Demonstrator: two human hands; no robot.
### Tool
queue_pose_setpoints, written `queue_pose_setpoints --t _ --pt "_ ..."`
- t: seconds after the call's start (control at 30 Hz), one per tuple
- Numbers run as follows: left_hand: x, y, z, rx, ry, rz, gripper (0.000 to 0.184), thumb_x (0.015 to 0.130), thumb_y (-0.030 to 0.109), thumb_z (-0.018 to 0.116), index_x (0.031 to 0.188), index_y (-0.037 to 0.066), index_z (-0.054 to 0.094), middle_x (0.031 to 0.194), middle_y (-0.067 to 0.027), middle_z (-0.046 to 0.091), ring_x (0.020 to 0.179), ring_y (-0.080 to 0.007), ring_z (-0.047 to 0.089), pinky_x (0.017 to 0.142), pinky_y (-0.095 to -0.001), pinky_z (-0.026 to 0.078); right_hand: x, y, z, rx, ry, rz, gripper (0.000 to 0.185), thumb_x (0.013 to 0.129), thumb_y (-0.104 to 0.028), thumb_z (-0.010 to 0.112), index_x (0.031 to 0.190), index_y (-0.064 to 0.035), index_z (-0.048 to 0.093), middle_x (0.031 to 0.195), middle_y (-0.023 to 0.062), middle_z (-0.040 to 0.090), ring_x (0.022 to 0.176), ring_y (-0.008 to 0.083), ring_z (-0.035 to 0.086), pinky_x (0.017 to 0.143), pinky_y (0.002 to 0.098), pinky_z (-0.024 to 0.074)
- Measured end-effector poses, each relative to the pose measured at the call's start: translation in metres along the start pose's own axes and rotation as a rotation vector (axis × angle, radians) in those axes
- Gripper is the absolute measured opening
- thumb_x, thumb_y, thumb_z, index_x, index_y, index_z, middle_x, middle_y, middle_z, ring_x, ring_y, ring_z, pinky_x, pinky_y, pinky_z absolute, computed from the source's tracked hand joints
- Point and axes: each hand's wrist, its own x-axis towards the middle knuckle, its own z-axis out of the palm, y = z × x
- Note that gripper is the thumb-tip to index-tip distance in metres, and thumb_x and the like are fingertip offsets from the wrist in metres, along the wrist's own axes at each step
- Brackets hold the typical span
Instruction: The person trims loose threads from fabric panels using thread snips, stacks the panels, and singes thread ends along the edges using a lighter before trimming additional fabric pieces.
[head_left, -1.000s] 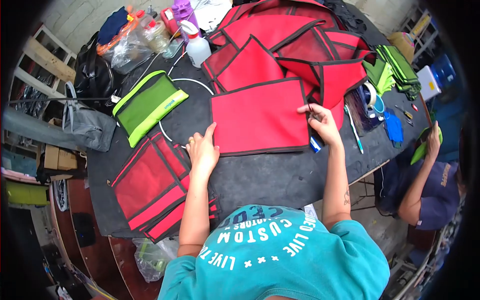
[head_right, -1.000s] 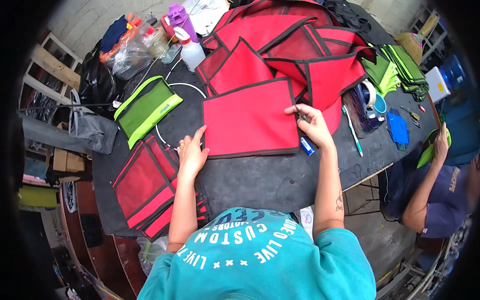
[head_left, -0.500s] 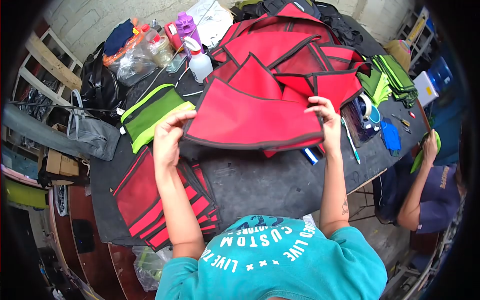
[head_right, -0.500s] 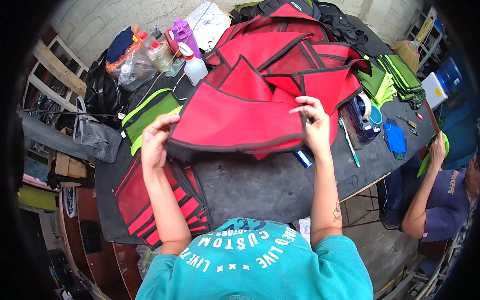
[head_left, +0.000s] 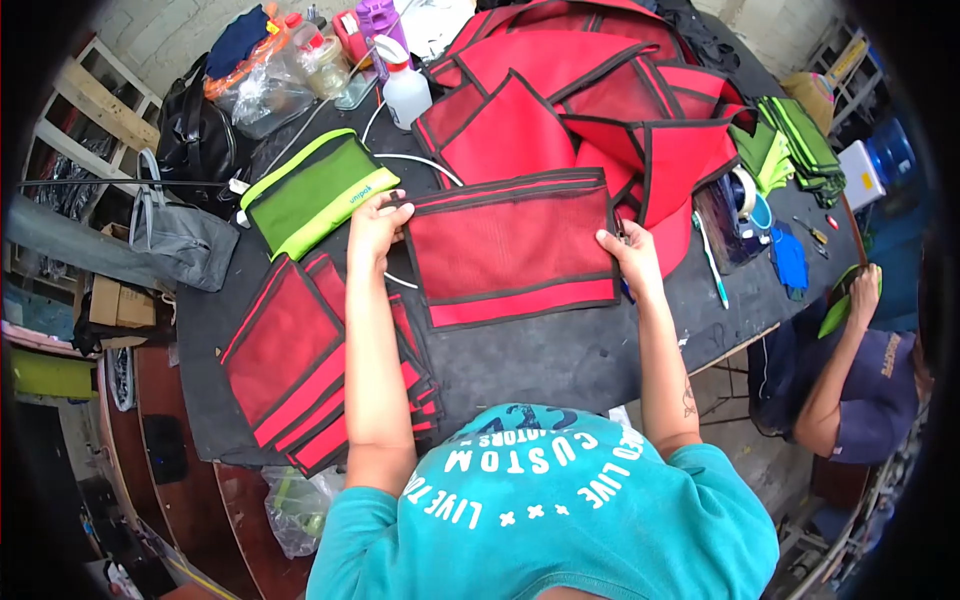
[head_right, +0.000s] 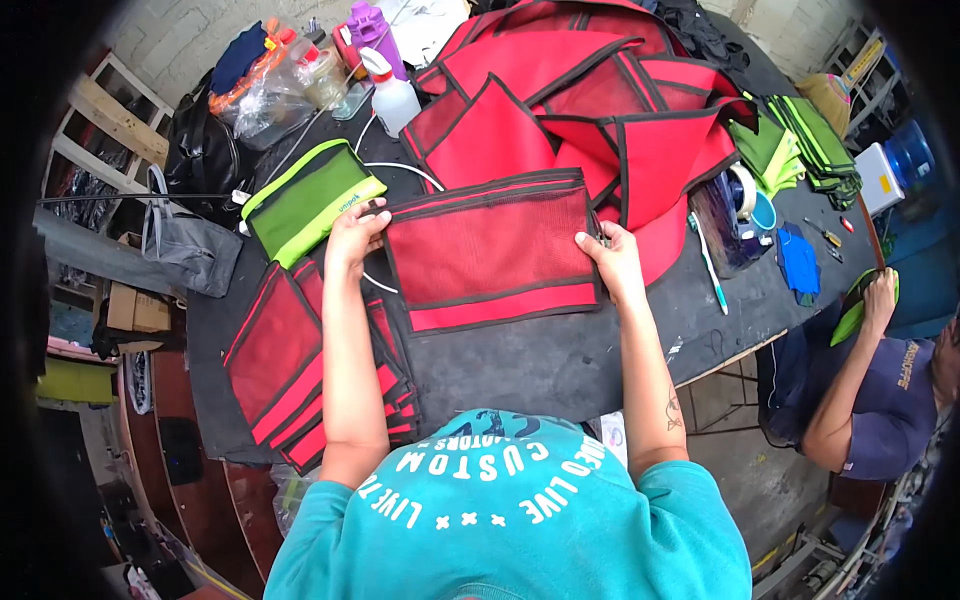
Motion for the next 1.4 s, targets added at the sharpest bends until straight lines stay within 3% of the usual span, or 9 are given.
queue_pose_setpoints --t 0.2,0.3,0.33,0.4,0.53,0.67,0.73,1.0,1.4 --pt "0.006 -0.012 0.015 -0.345 0.093 -0.130 0.023 0.081 0.007 0.067 0.102 0.003 0.059 0.080 -0.0009 0.064 0.062 -0.0099 0.058 0.060 -0.0264 0.048 0.007 0.016 -0.012 -0.149 -0.042 0.070 0.012 0.080 -0.010 0.069 0.083 -0.0023 0.061 0.071 0.0008 0.063 0.064 0.0055 0.056 0.060 0.0224 0.0457" --pt "0.008 -0.027 0.005 -0.490 0.027 -0.132 0.022 0.082 0.008 0.067 0.102 0.004 0.059 0.081 -0.0013 0.065 0.064 -0.0110 0.060 0.061 -0.0265 0.048 -0.007 -0.018 0.000 -0.870 0.122 -0.017 0.021 0.078 -0.016 0.071 0.085 -0.0022 0.057 0.067 0.0052 0.062 0.063 0.0140 0.060 0.061 0.0286 0.0473" --pt "0.009 -0.028 0.002 -0.566 -0.013 -0.126 0.022 0.082 0.008 0.067 0.102 0.004 0.059 0.082 -0.0015 0.065 0.064 -0.0116 0.061 0.062 -0.0266 0.048 -0.014 -0.026 0.005 -0.866 0.109 -0.026 0.021 0.078 -0.016 0.071 0.085 -0.0022 0.057 0.067 0.0052 0.062 0.063 0.0140 0.060 0.061 0.0286 0.0473" --pt "-0.002 -0.018 0.003 -0.609 0.003 -0.104 0.021 0.083 0.009 0.066 0.102 0.004 0.059 0.082 -0.0016 0.065 0.065 -0.0117 0.061 0.062 -0.0265 0.049 -0.032 -0.042 0.019 -1.287 0.243 -0.165 0.030 0.077 -0.024 0.072 0.090 -0.0030 0.054 0.072 0.0100 0.060 0.071 0.0266 0.063 0.065 0.0361 0.0482" --pt "-0.023 -0.004 0.008 -0.695 -0.004 -0.042 0.019 0.084 0.010 0.065 0.101 0.005 0.060 0.082 -0.0016 0.066 0.065 -0.0114 0.062 0.062 -0.0256 0.048 -0.047 -0.086 0.062 -1.172 0.266 -0.361 0.034 0.080 -0.026 0.068 0.100 -0.0034 0.053 0.083 0.0127 0.058 0.085 0.0340 0.062 0.071 0.0408 0.0482" --pt "-0.038 0.015 0.019 -0.669 -0.001 0.034 0.015 0.084 0.011 0.065 0.097 0.005 0.063 0.081 -0.0008 0.066 0.064 -0.0095 0.061 0.060 -0.0230 0.047 -0.035 -0.103 0.116 -0.731 -0.172 -0.622 0.028 0.083 -0.021 0.064 0.101 -0.0012 0.057 0.092 0.0149 0.054 0.090 0.0305 0.059 0.075 0.0365 0.0481" --pt "-0.048 0.030 0.026 -0.605 0.047 0.063 0.012 0.084 0.012 0.066 0.095 0.006 0.065 0.079 0.0004 0.066 0.063 -0.0076 0.060 0.058 -0.0206 0.046 -0.020 -0.097 0.140 -0.633 -0.234 -0.702 0.026 0.080 -0.021 0.066 0.096 -0.0011 0.060 0.087 0.0130 0.055 0.082 0.0278 0.059 0.072 0.0349 0.0473" --pt "-0.054 0.033 0.031 -0.401 0.107 0.280 0.007 0.084 0.010 0.065 0.089 0.007 0.067 0.074 0.0039 0.062 0.064 -0.0035 0.055 0.060 -0.0202 0.044 0.011 -0.112 0.171 -0.646 -0.284 -0.622 0.024 0.071 -0.018 0.069 0.086 -0.0002 0.064 0.074 0.0091 0.055 0.070 0.0229 0.058 0.063 0.0334 0.0445" --pt "-0.053 0.037 0.045 -0.416 0.083 0.286 0.008 0.081 0.006 0.067 0.088 0.002 0.067 0.069 0.0040 0.060 0.059 -0.0014 0.050 0.053 -0.0167 0.036 0.017 -0.111 0.165 -0.538 -0.395 -0.558 0.021 0.070 -0.015 0.071 0.081 0.0017 0.064 0.074 0.0073 0.056 0.069 0.0162 0.056 0.061 0.0291 0.0423"
